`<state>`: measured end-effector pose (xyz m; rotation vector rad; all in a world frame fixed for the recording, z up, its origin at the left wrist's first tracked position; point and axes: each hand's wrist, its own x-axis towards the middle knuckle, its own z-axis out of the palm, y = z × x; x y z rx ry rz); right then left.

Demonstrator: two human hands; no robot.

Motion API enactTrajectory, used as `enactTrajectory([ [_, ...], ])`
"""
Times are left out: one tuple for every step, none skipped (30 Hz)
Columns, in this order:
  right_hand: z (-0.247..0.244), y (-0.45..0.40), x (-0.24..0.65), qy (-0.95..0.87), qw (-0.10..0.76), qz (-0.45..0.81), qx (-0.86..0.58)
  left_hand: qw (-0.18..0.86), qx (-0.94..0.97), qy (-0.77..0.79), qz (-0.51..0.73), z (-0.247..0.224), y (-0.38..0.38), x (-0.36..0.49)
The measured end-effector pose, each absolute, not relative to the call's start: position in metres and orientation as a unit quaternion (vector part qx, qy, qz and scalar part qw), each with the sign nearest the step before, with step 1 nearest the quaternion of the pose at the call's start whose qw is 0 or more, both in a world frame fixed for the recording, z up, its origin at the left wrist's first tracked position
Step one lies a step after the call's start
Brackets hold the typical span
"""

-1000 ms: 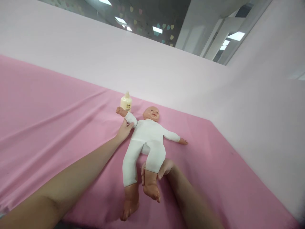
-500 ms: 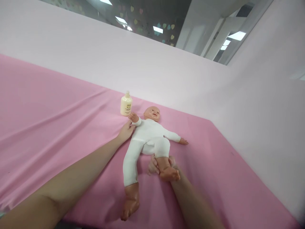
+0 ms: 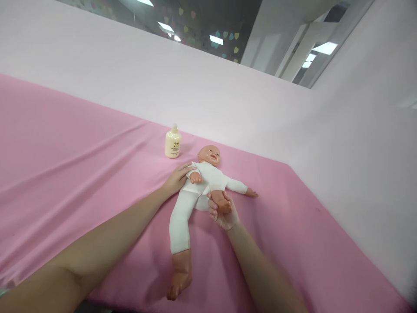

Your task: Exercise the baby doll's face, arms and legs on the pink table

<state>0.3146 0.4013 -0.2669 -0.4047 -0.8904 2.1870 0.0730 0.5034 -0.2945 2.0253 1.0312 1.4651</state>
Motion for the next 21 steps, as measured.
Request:
enactTrajectory([
  [-0.266, 0.402, 0.314, -0.341, 0.369, 0.850, -0.157, 0.215, 0.733, 0.371, 0.528, -0.295, 0.504, 0.073],
  [-0.266, 0.402, 0.313, -0.336, 0.372, 0.851, -0.157, 0.212, 0.735, 0.370, 0.527, -0.295, 0.504, 0.073],
  [-0.266, 0.403, 0.312, -0.332, 0.374, 0.852, -0.156, 0.210, 0.737, 0.369, 0.526, -0.294, 0.503, 0.073],
  [-0.266, 0.403, 0.312, -0.330, 0.374, 0.853, -0.153, 0.208, 0.739, 0.369, 0.524, -0.293, 0.503, 0.072],
  [-0.266, 0.403, 0.312, -0.329, 0.375, 0.853, -0.151, 0.207, 0.740, 0.368, 0.523, -0.293, 0.502, 0.072],
  [-0.266, 0.403, 0.312, -0.330, 0.376, 0.853, -0.148, 0.207, 0.741, 0.369, 0.522, -0.292, 0.502, 0.072],
  [-0.266, 0.403, 0.312, -0.332, 0.376, 0.853, -0.147, 0.208, 0.740, 0.371, 0.521, -0.291, 0.501, 0.073],
  [-0.266, 0.403, 0.311, -0.334, 0.375, 0.852, -0.148, 0.209, 0.738, 0.375, 0.521, -0.290, 0.501, 0.073],
  [-0.265, 0.402, 0.311, -0.336, 0.374, 0.851, -0.151, 0.211, 0.735, 0.380, 0.521, -0.289, 0.500, 0.073],
  [-0.265, 0.402, 0.311, -0.340, 0.373, 0.849, -0.156, 0.213, 0.732, 0.384, 0.522, -0.288, 0.500, 0.074],
  [-0.265, 0.401, 0.311, -0.345, 0.370, 0.848, -0.160, 0.216, 0.728, 0.386, 0.524, -0.288, 0.499, 0.074],
  [-0.265, 0.400, 0.310, -0.352, 0.367, 0.846, -0.160, 0.221, 0.724, 0.386, 0.526, -0.287, 0.499, 0.074],
  [-0.265, 0.399, 0.310, -0.363, 0.360, 0.845, -0.156, 0.229, 0.720, 0.385, 0.531, -0.287, 0.498, 0.074],
  [-0.265, 0.398, 0.310, -0.376, 0.349, 0.845, -0.149, 0.238, 0.714, 0.382, 0.535, -0.286, 0.497, 0.075],
  [-0.266, 0.397, 0.310, -0.392, 0.337, 0.845, -0.141, 0.250, 0.706, 0.382, 0.541, -0.286, 0.496, 0.075],
  [-0.266, 0.395, 0.311, -0.408, 0.322, 0.844, -0.133, 0.263, 0.695, 0.385, 0.547, -0.286, 0.495, 0.075],
  [-0.268, 0.394, 0.311, -0.424, 0.305, 0.843, -0.125, 0.278, 0.681, 0.393, 0.552, -0.286, 0.494, 0.075],
  [-0.269, 0.392, 0.312, -0.438, 0.288, 0.843, -0.119, 0.294, 0.664, 0.404, 0.557, -0.286, 0.493, 0.075],
  [-0.271, 0.391, 0.314, -0.451, 0.270, 0.843, -0.113, 0.309, 0.647, 0.417, 0.559, -0.285, 0.493, 0.074],
  [-0.273, 0.390, 0.315, -0.461, 0.252, 0.844, -0.108, 0.323, 0.630, 0.430, 0.560, -0.285, 0.492, 0.074],
  [-0.275, 0.390, 0.316, -0.471, 0.229, 0.846, -0.100, 0.334, 0.615, 0.443, 0.561, -0.285, 0.493, 0.074],
])
